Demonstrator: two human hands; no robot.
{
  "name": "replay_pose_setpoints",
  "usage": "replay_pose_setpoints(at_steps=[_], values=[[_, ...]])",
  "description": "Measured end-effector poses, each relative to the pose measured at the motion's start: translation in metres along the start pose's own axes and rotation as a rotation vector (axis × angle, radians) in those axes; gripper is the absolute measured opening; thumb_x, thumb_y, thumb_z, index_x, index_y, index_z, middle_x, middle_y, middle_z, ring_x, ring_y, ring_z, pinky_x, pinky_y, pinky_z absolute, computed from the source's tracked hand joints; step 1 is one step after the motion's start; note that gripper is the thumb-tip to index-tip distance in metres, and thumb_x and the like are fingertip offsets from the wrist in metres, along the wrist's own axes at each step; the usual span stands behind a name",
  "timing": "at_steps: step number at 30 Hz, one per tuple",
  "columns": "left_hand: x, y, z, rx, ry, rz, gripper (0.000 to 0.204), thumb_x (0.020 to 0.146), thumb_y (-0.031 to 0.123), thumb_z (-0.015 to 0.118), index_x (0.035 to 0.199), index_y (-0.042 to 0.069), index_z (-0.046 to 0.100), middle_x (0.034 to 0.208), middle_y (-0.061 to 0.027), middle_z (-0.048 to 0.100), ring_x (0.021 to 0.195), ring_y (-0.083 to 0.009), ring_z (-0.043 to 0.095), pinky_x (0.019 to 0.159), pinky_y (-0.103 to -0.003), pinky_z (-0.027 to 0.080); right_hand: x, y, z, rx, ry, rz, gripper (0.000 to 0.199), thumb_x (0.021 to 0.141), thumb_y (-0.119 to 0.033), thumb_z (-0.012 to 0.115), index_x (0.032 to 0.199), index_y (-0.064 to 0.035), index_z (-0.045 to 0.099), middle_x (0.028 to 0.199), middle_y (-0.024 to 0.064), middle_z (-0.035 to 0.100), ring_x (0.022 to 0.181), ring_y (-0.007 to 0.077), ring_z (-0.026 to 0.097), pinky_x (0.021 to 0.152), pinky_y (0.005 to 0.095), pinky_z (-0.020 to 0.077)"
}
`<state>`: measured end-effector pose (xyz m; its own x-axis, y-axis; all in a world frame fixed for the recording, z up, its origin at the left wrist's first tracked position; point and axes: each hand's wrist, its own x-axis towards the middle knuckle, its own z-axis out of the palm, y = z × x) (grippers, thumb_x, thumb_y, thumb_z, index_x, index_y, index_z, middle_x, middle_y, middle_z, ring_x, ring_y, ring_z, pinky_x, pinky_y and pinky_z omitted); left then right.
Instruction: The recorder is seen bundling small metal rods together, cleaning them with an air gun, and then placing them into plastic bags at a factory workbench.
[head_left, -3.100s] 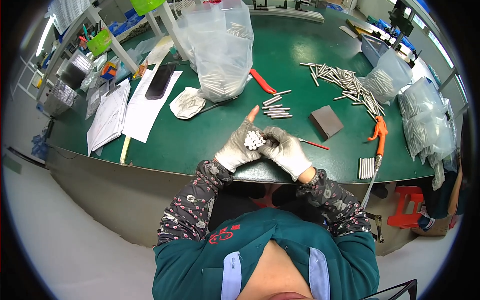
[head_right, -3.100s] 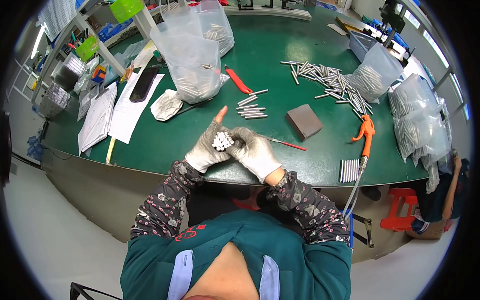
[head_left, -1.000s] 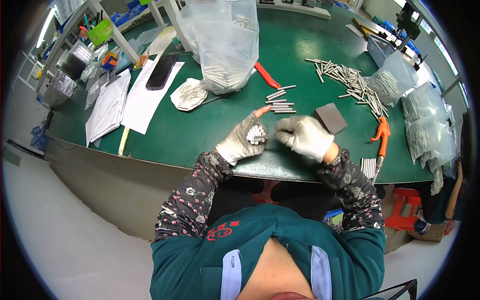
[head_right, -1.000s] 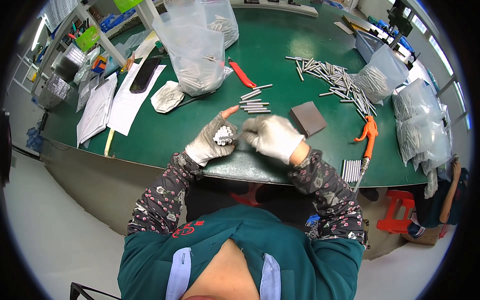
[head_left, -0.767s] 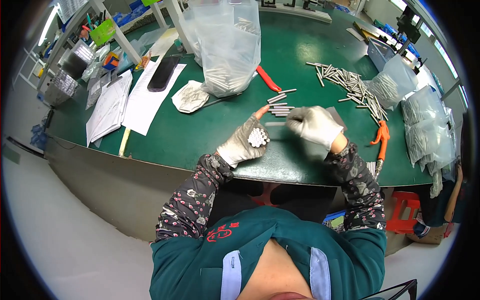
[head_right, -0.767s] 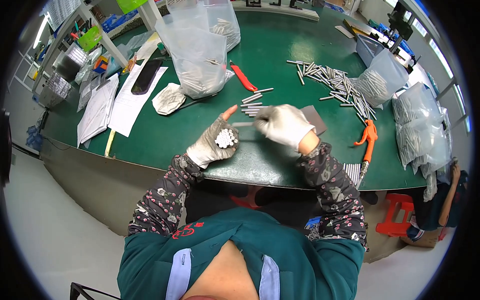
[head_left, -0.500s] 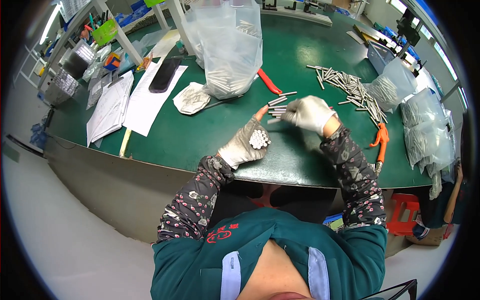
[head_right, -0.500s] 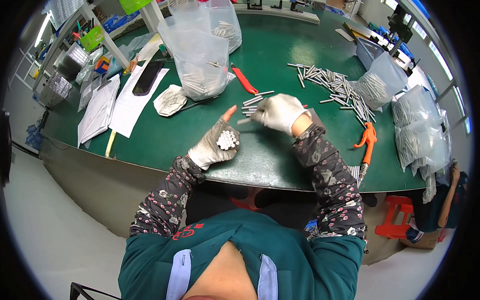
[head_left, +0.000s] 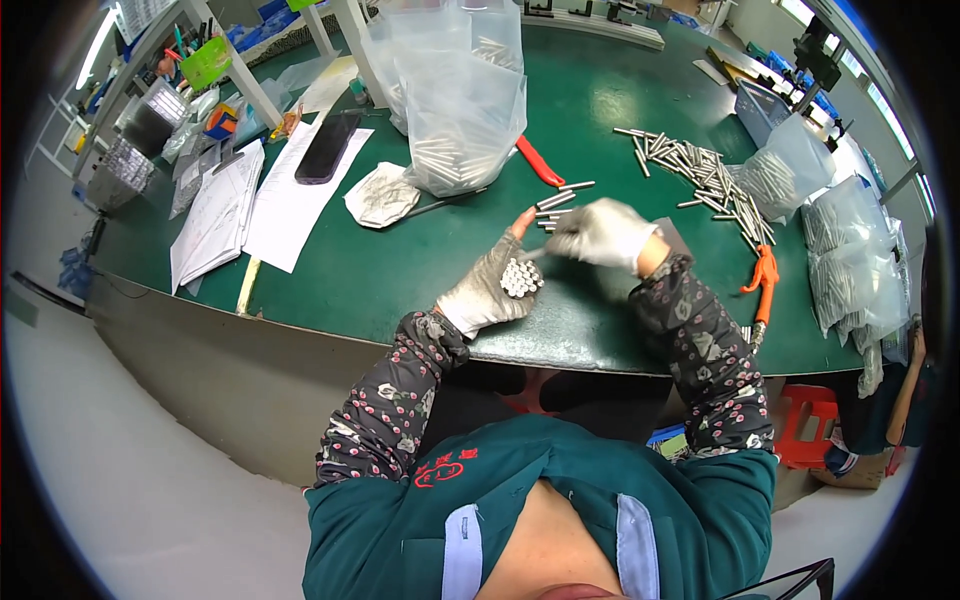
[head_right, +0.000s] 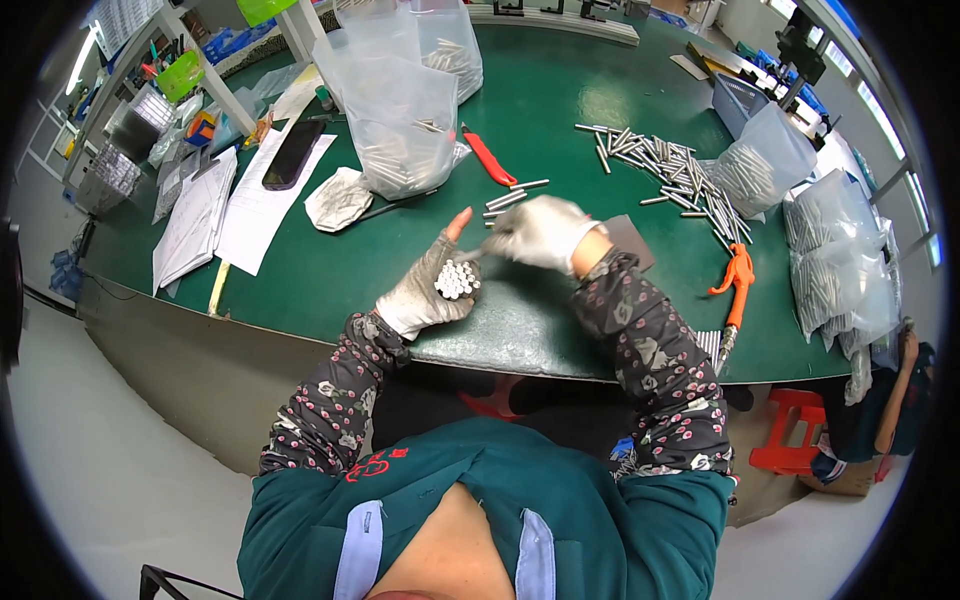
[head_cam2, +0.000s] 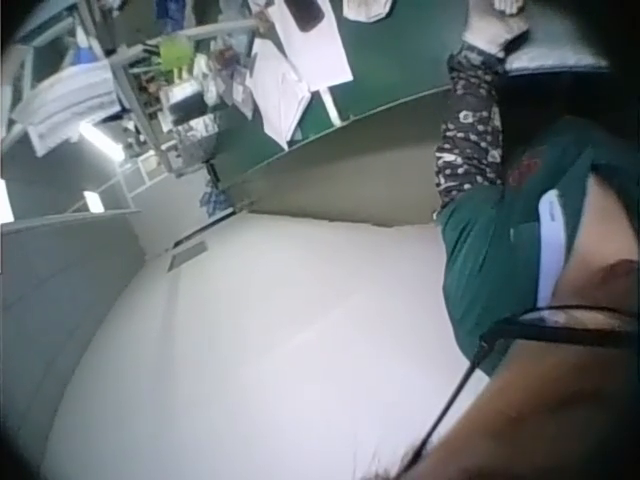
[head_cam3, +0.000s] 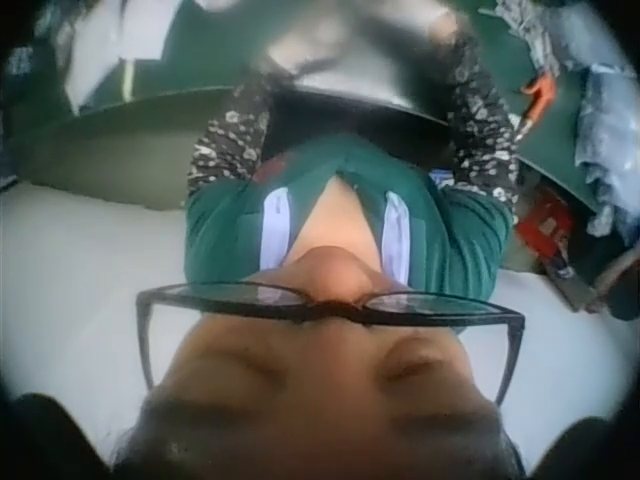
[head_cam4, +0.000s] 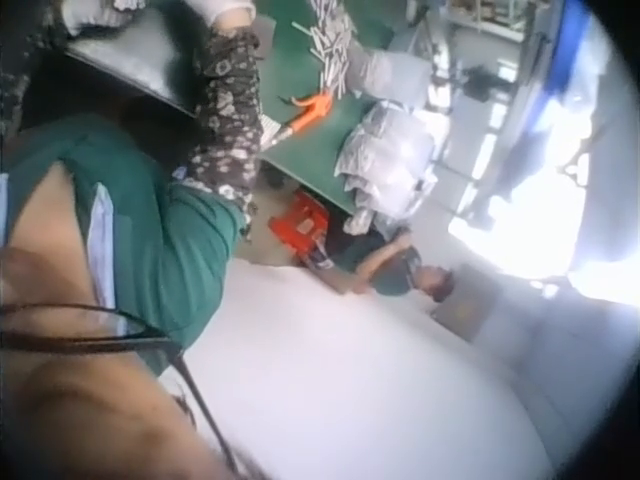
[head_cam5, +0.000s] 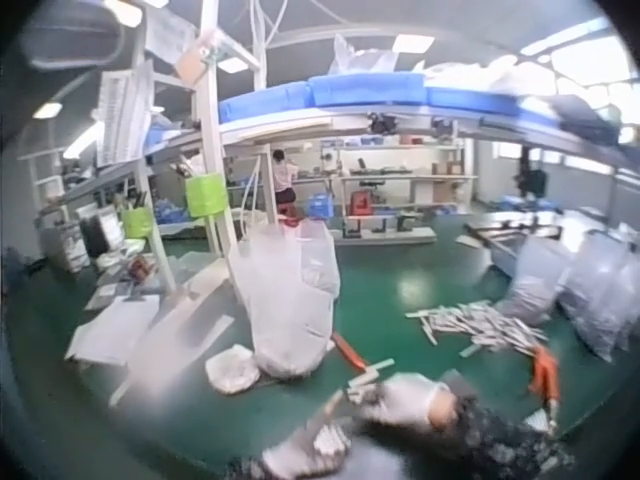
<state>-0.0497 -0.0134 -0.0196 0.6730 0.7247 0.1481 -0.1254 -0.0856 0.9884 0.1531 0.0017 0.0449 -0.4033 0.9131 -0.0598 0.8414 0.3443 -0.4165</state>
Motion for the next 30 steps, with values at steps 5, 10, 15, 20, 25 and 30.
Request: replay_pose_setpoints(at_steps=[5,10,15,20,25,30], values=[[-0.002,-0.005,-0.005,0.131,0.002,0.013,0.106,0.062,-0.009,0.063,0.146,0.016,0.004,0.079,0.0017,0.051,0.073,-0.0071,0.050,0.073,-0.021,0.043,-0.007,-0.013,-0.003,0.007,0.033,-0.046,0.026,0.078,-0.037,0.058,0.083,-0.0146,0.070,0.075,0.0113,0.066,0.072,0.0285,0.064,0.068,0.0369,0.0496],[0.000,-0.001,-0.003,0.141,0.013,-0.026,0.106,0.063,-0.009,0.062,0.146,0.016,0.001,0.082,0.0018,0.053,0.075,-0.0067,0.050,0.075,-0.021,0.043,-0.009,-0.002,-0.016,-0.038,0.101,0.132,0.030,0.079,-0.042,0.058,0.082,-0.0147,0.071,0.073,0.0114,0.065,0.071,0.0299,0.064,0.066,0.0390,0.0502],[-0.002,-0.008,-0.002,0.135,-0.003,0.089,0.107,0.063,-0.008,0.062,0.146,0.018,-0.001,0.082,0.0030,0.051,0.080,-0.0062,0.050,0.089,-0.026,0.042,-0.006,-0.017,0.003,-0.041,0.044,-0.025,0.028,0.078,-0.041,0.059,0.080,-0.0141,0.069,0.071,0.0110,0.065,0.069,0.0295,0.063,0.065,0.0378,0.0502],[0.004,0.000,0.000,0.128,0.002,0.097,0.109,0.063,-0.008,0.062,0.146,0.020,-0.002,0.084,0.0018,0.052,0.077,-0.0072,0.049,0.075,-0.022,0.043,-0.009,-0.008,-0.002,0.024,0.133,-0.048,0.030,0.079,-0.041,0.059,0.080,-0.0130,0.069,0.072,0.0116,0.065,0.068,0.0296,0.063,0.064,0.0384,0.0497],[-0.003,0.002,-0.002,0.132,0.030,-0.067,0.110,0.062,-0.010,0.063,0.146,0.021,-0.001,0.084,0.0009,0.053,0.075,-0.0072,0.049,0.073,-0.021,0.043,-0.009,-0.006,0.000,-0.094,0.120,0.139,0.032,0.080,-0.042,0.057,0.086,-0.0141,0.070,0.074,0.0114,0.065,0.071,0.0309,0.063,0.066,0.0395,0.0500],[-0.002,0.001,-0.001,0.133,0.017,-0.022,0.109,0.063,-0.010,0.063,0.146,0.021,0.000,0.084,0.0006,0.054,0.075,-0.0075,0.049,0.073,-0.021,0.043,-0.020,0.010,0.030,-0.051,0.251,0.125,0.024,0.080,-0.031,0.060,0.084,-0.0087,0.066,0.075,0.0142,0.064,0.070,0.0324,0.062,0.063,0.0408,0.0491]])
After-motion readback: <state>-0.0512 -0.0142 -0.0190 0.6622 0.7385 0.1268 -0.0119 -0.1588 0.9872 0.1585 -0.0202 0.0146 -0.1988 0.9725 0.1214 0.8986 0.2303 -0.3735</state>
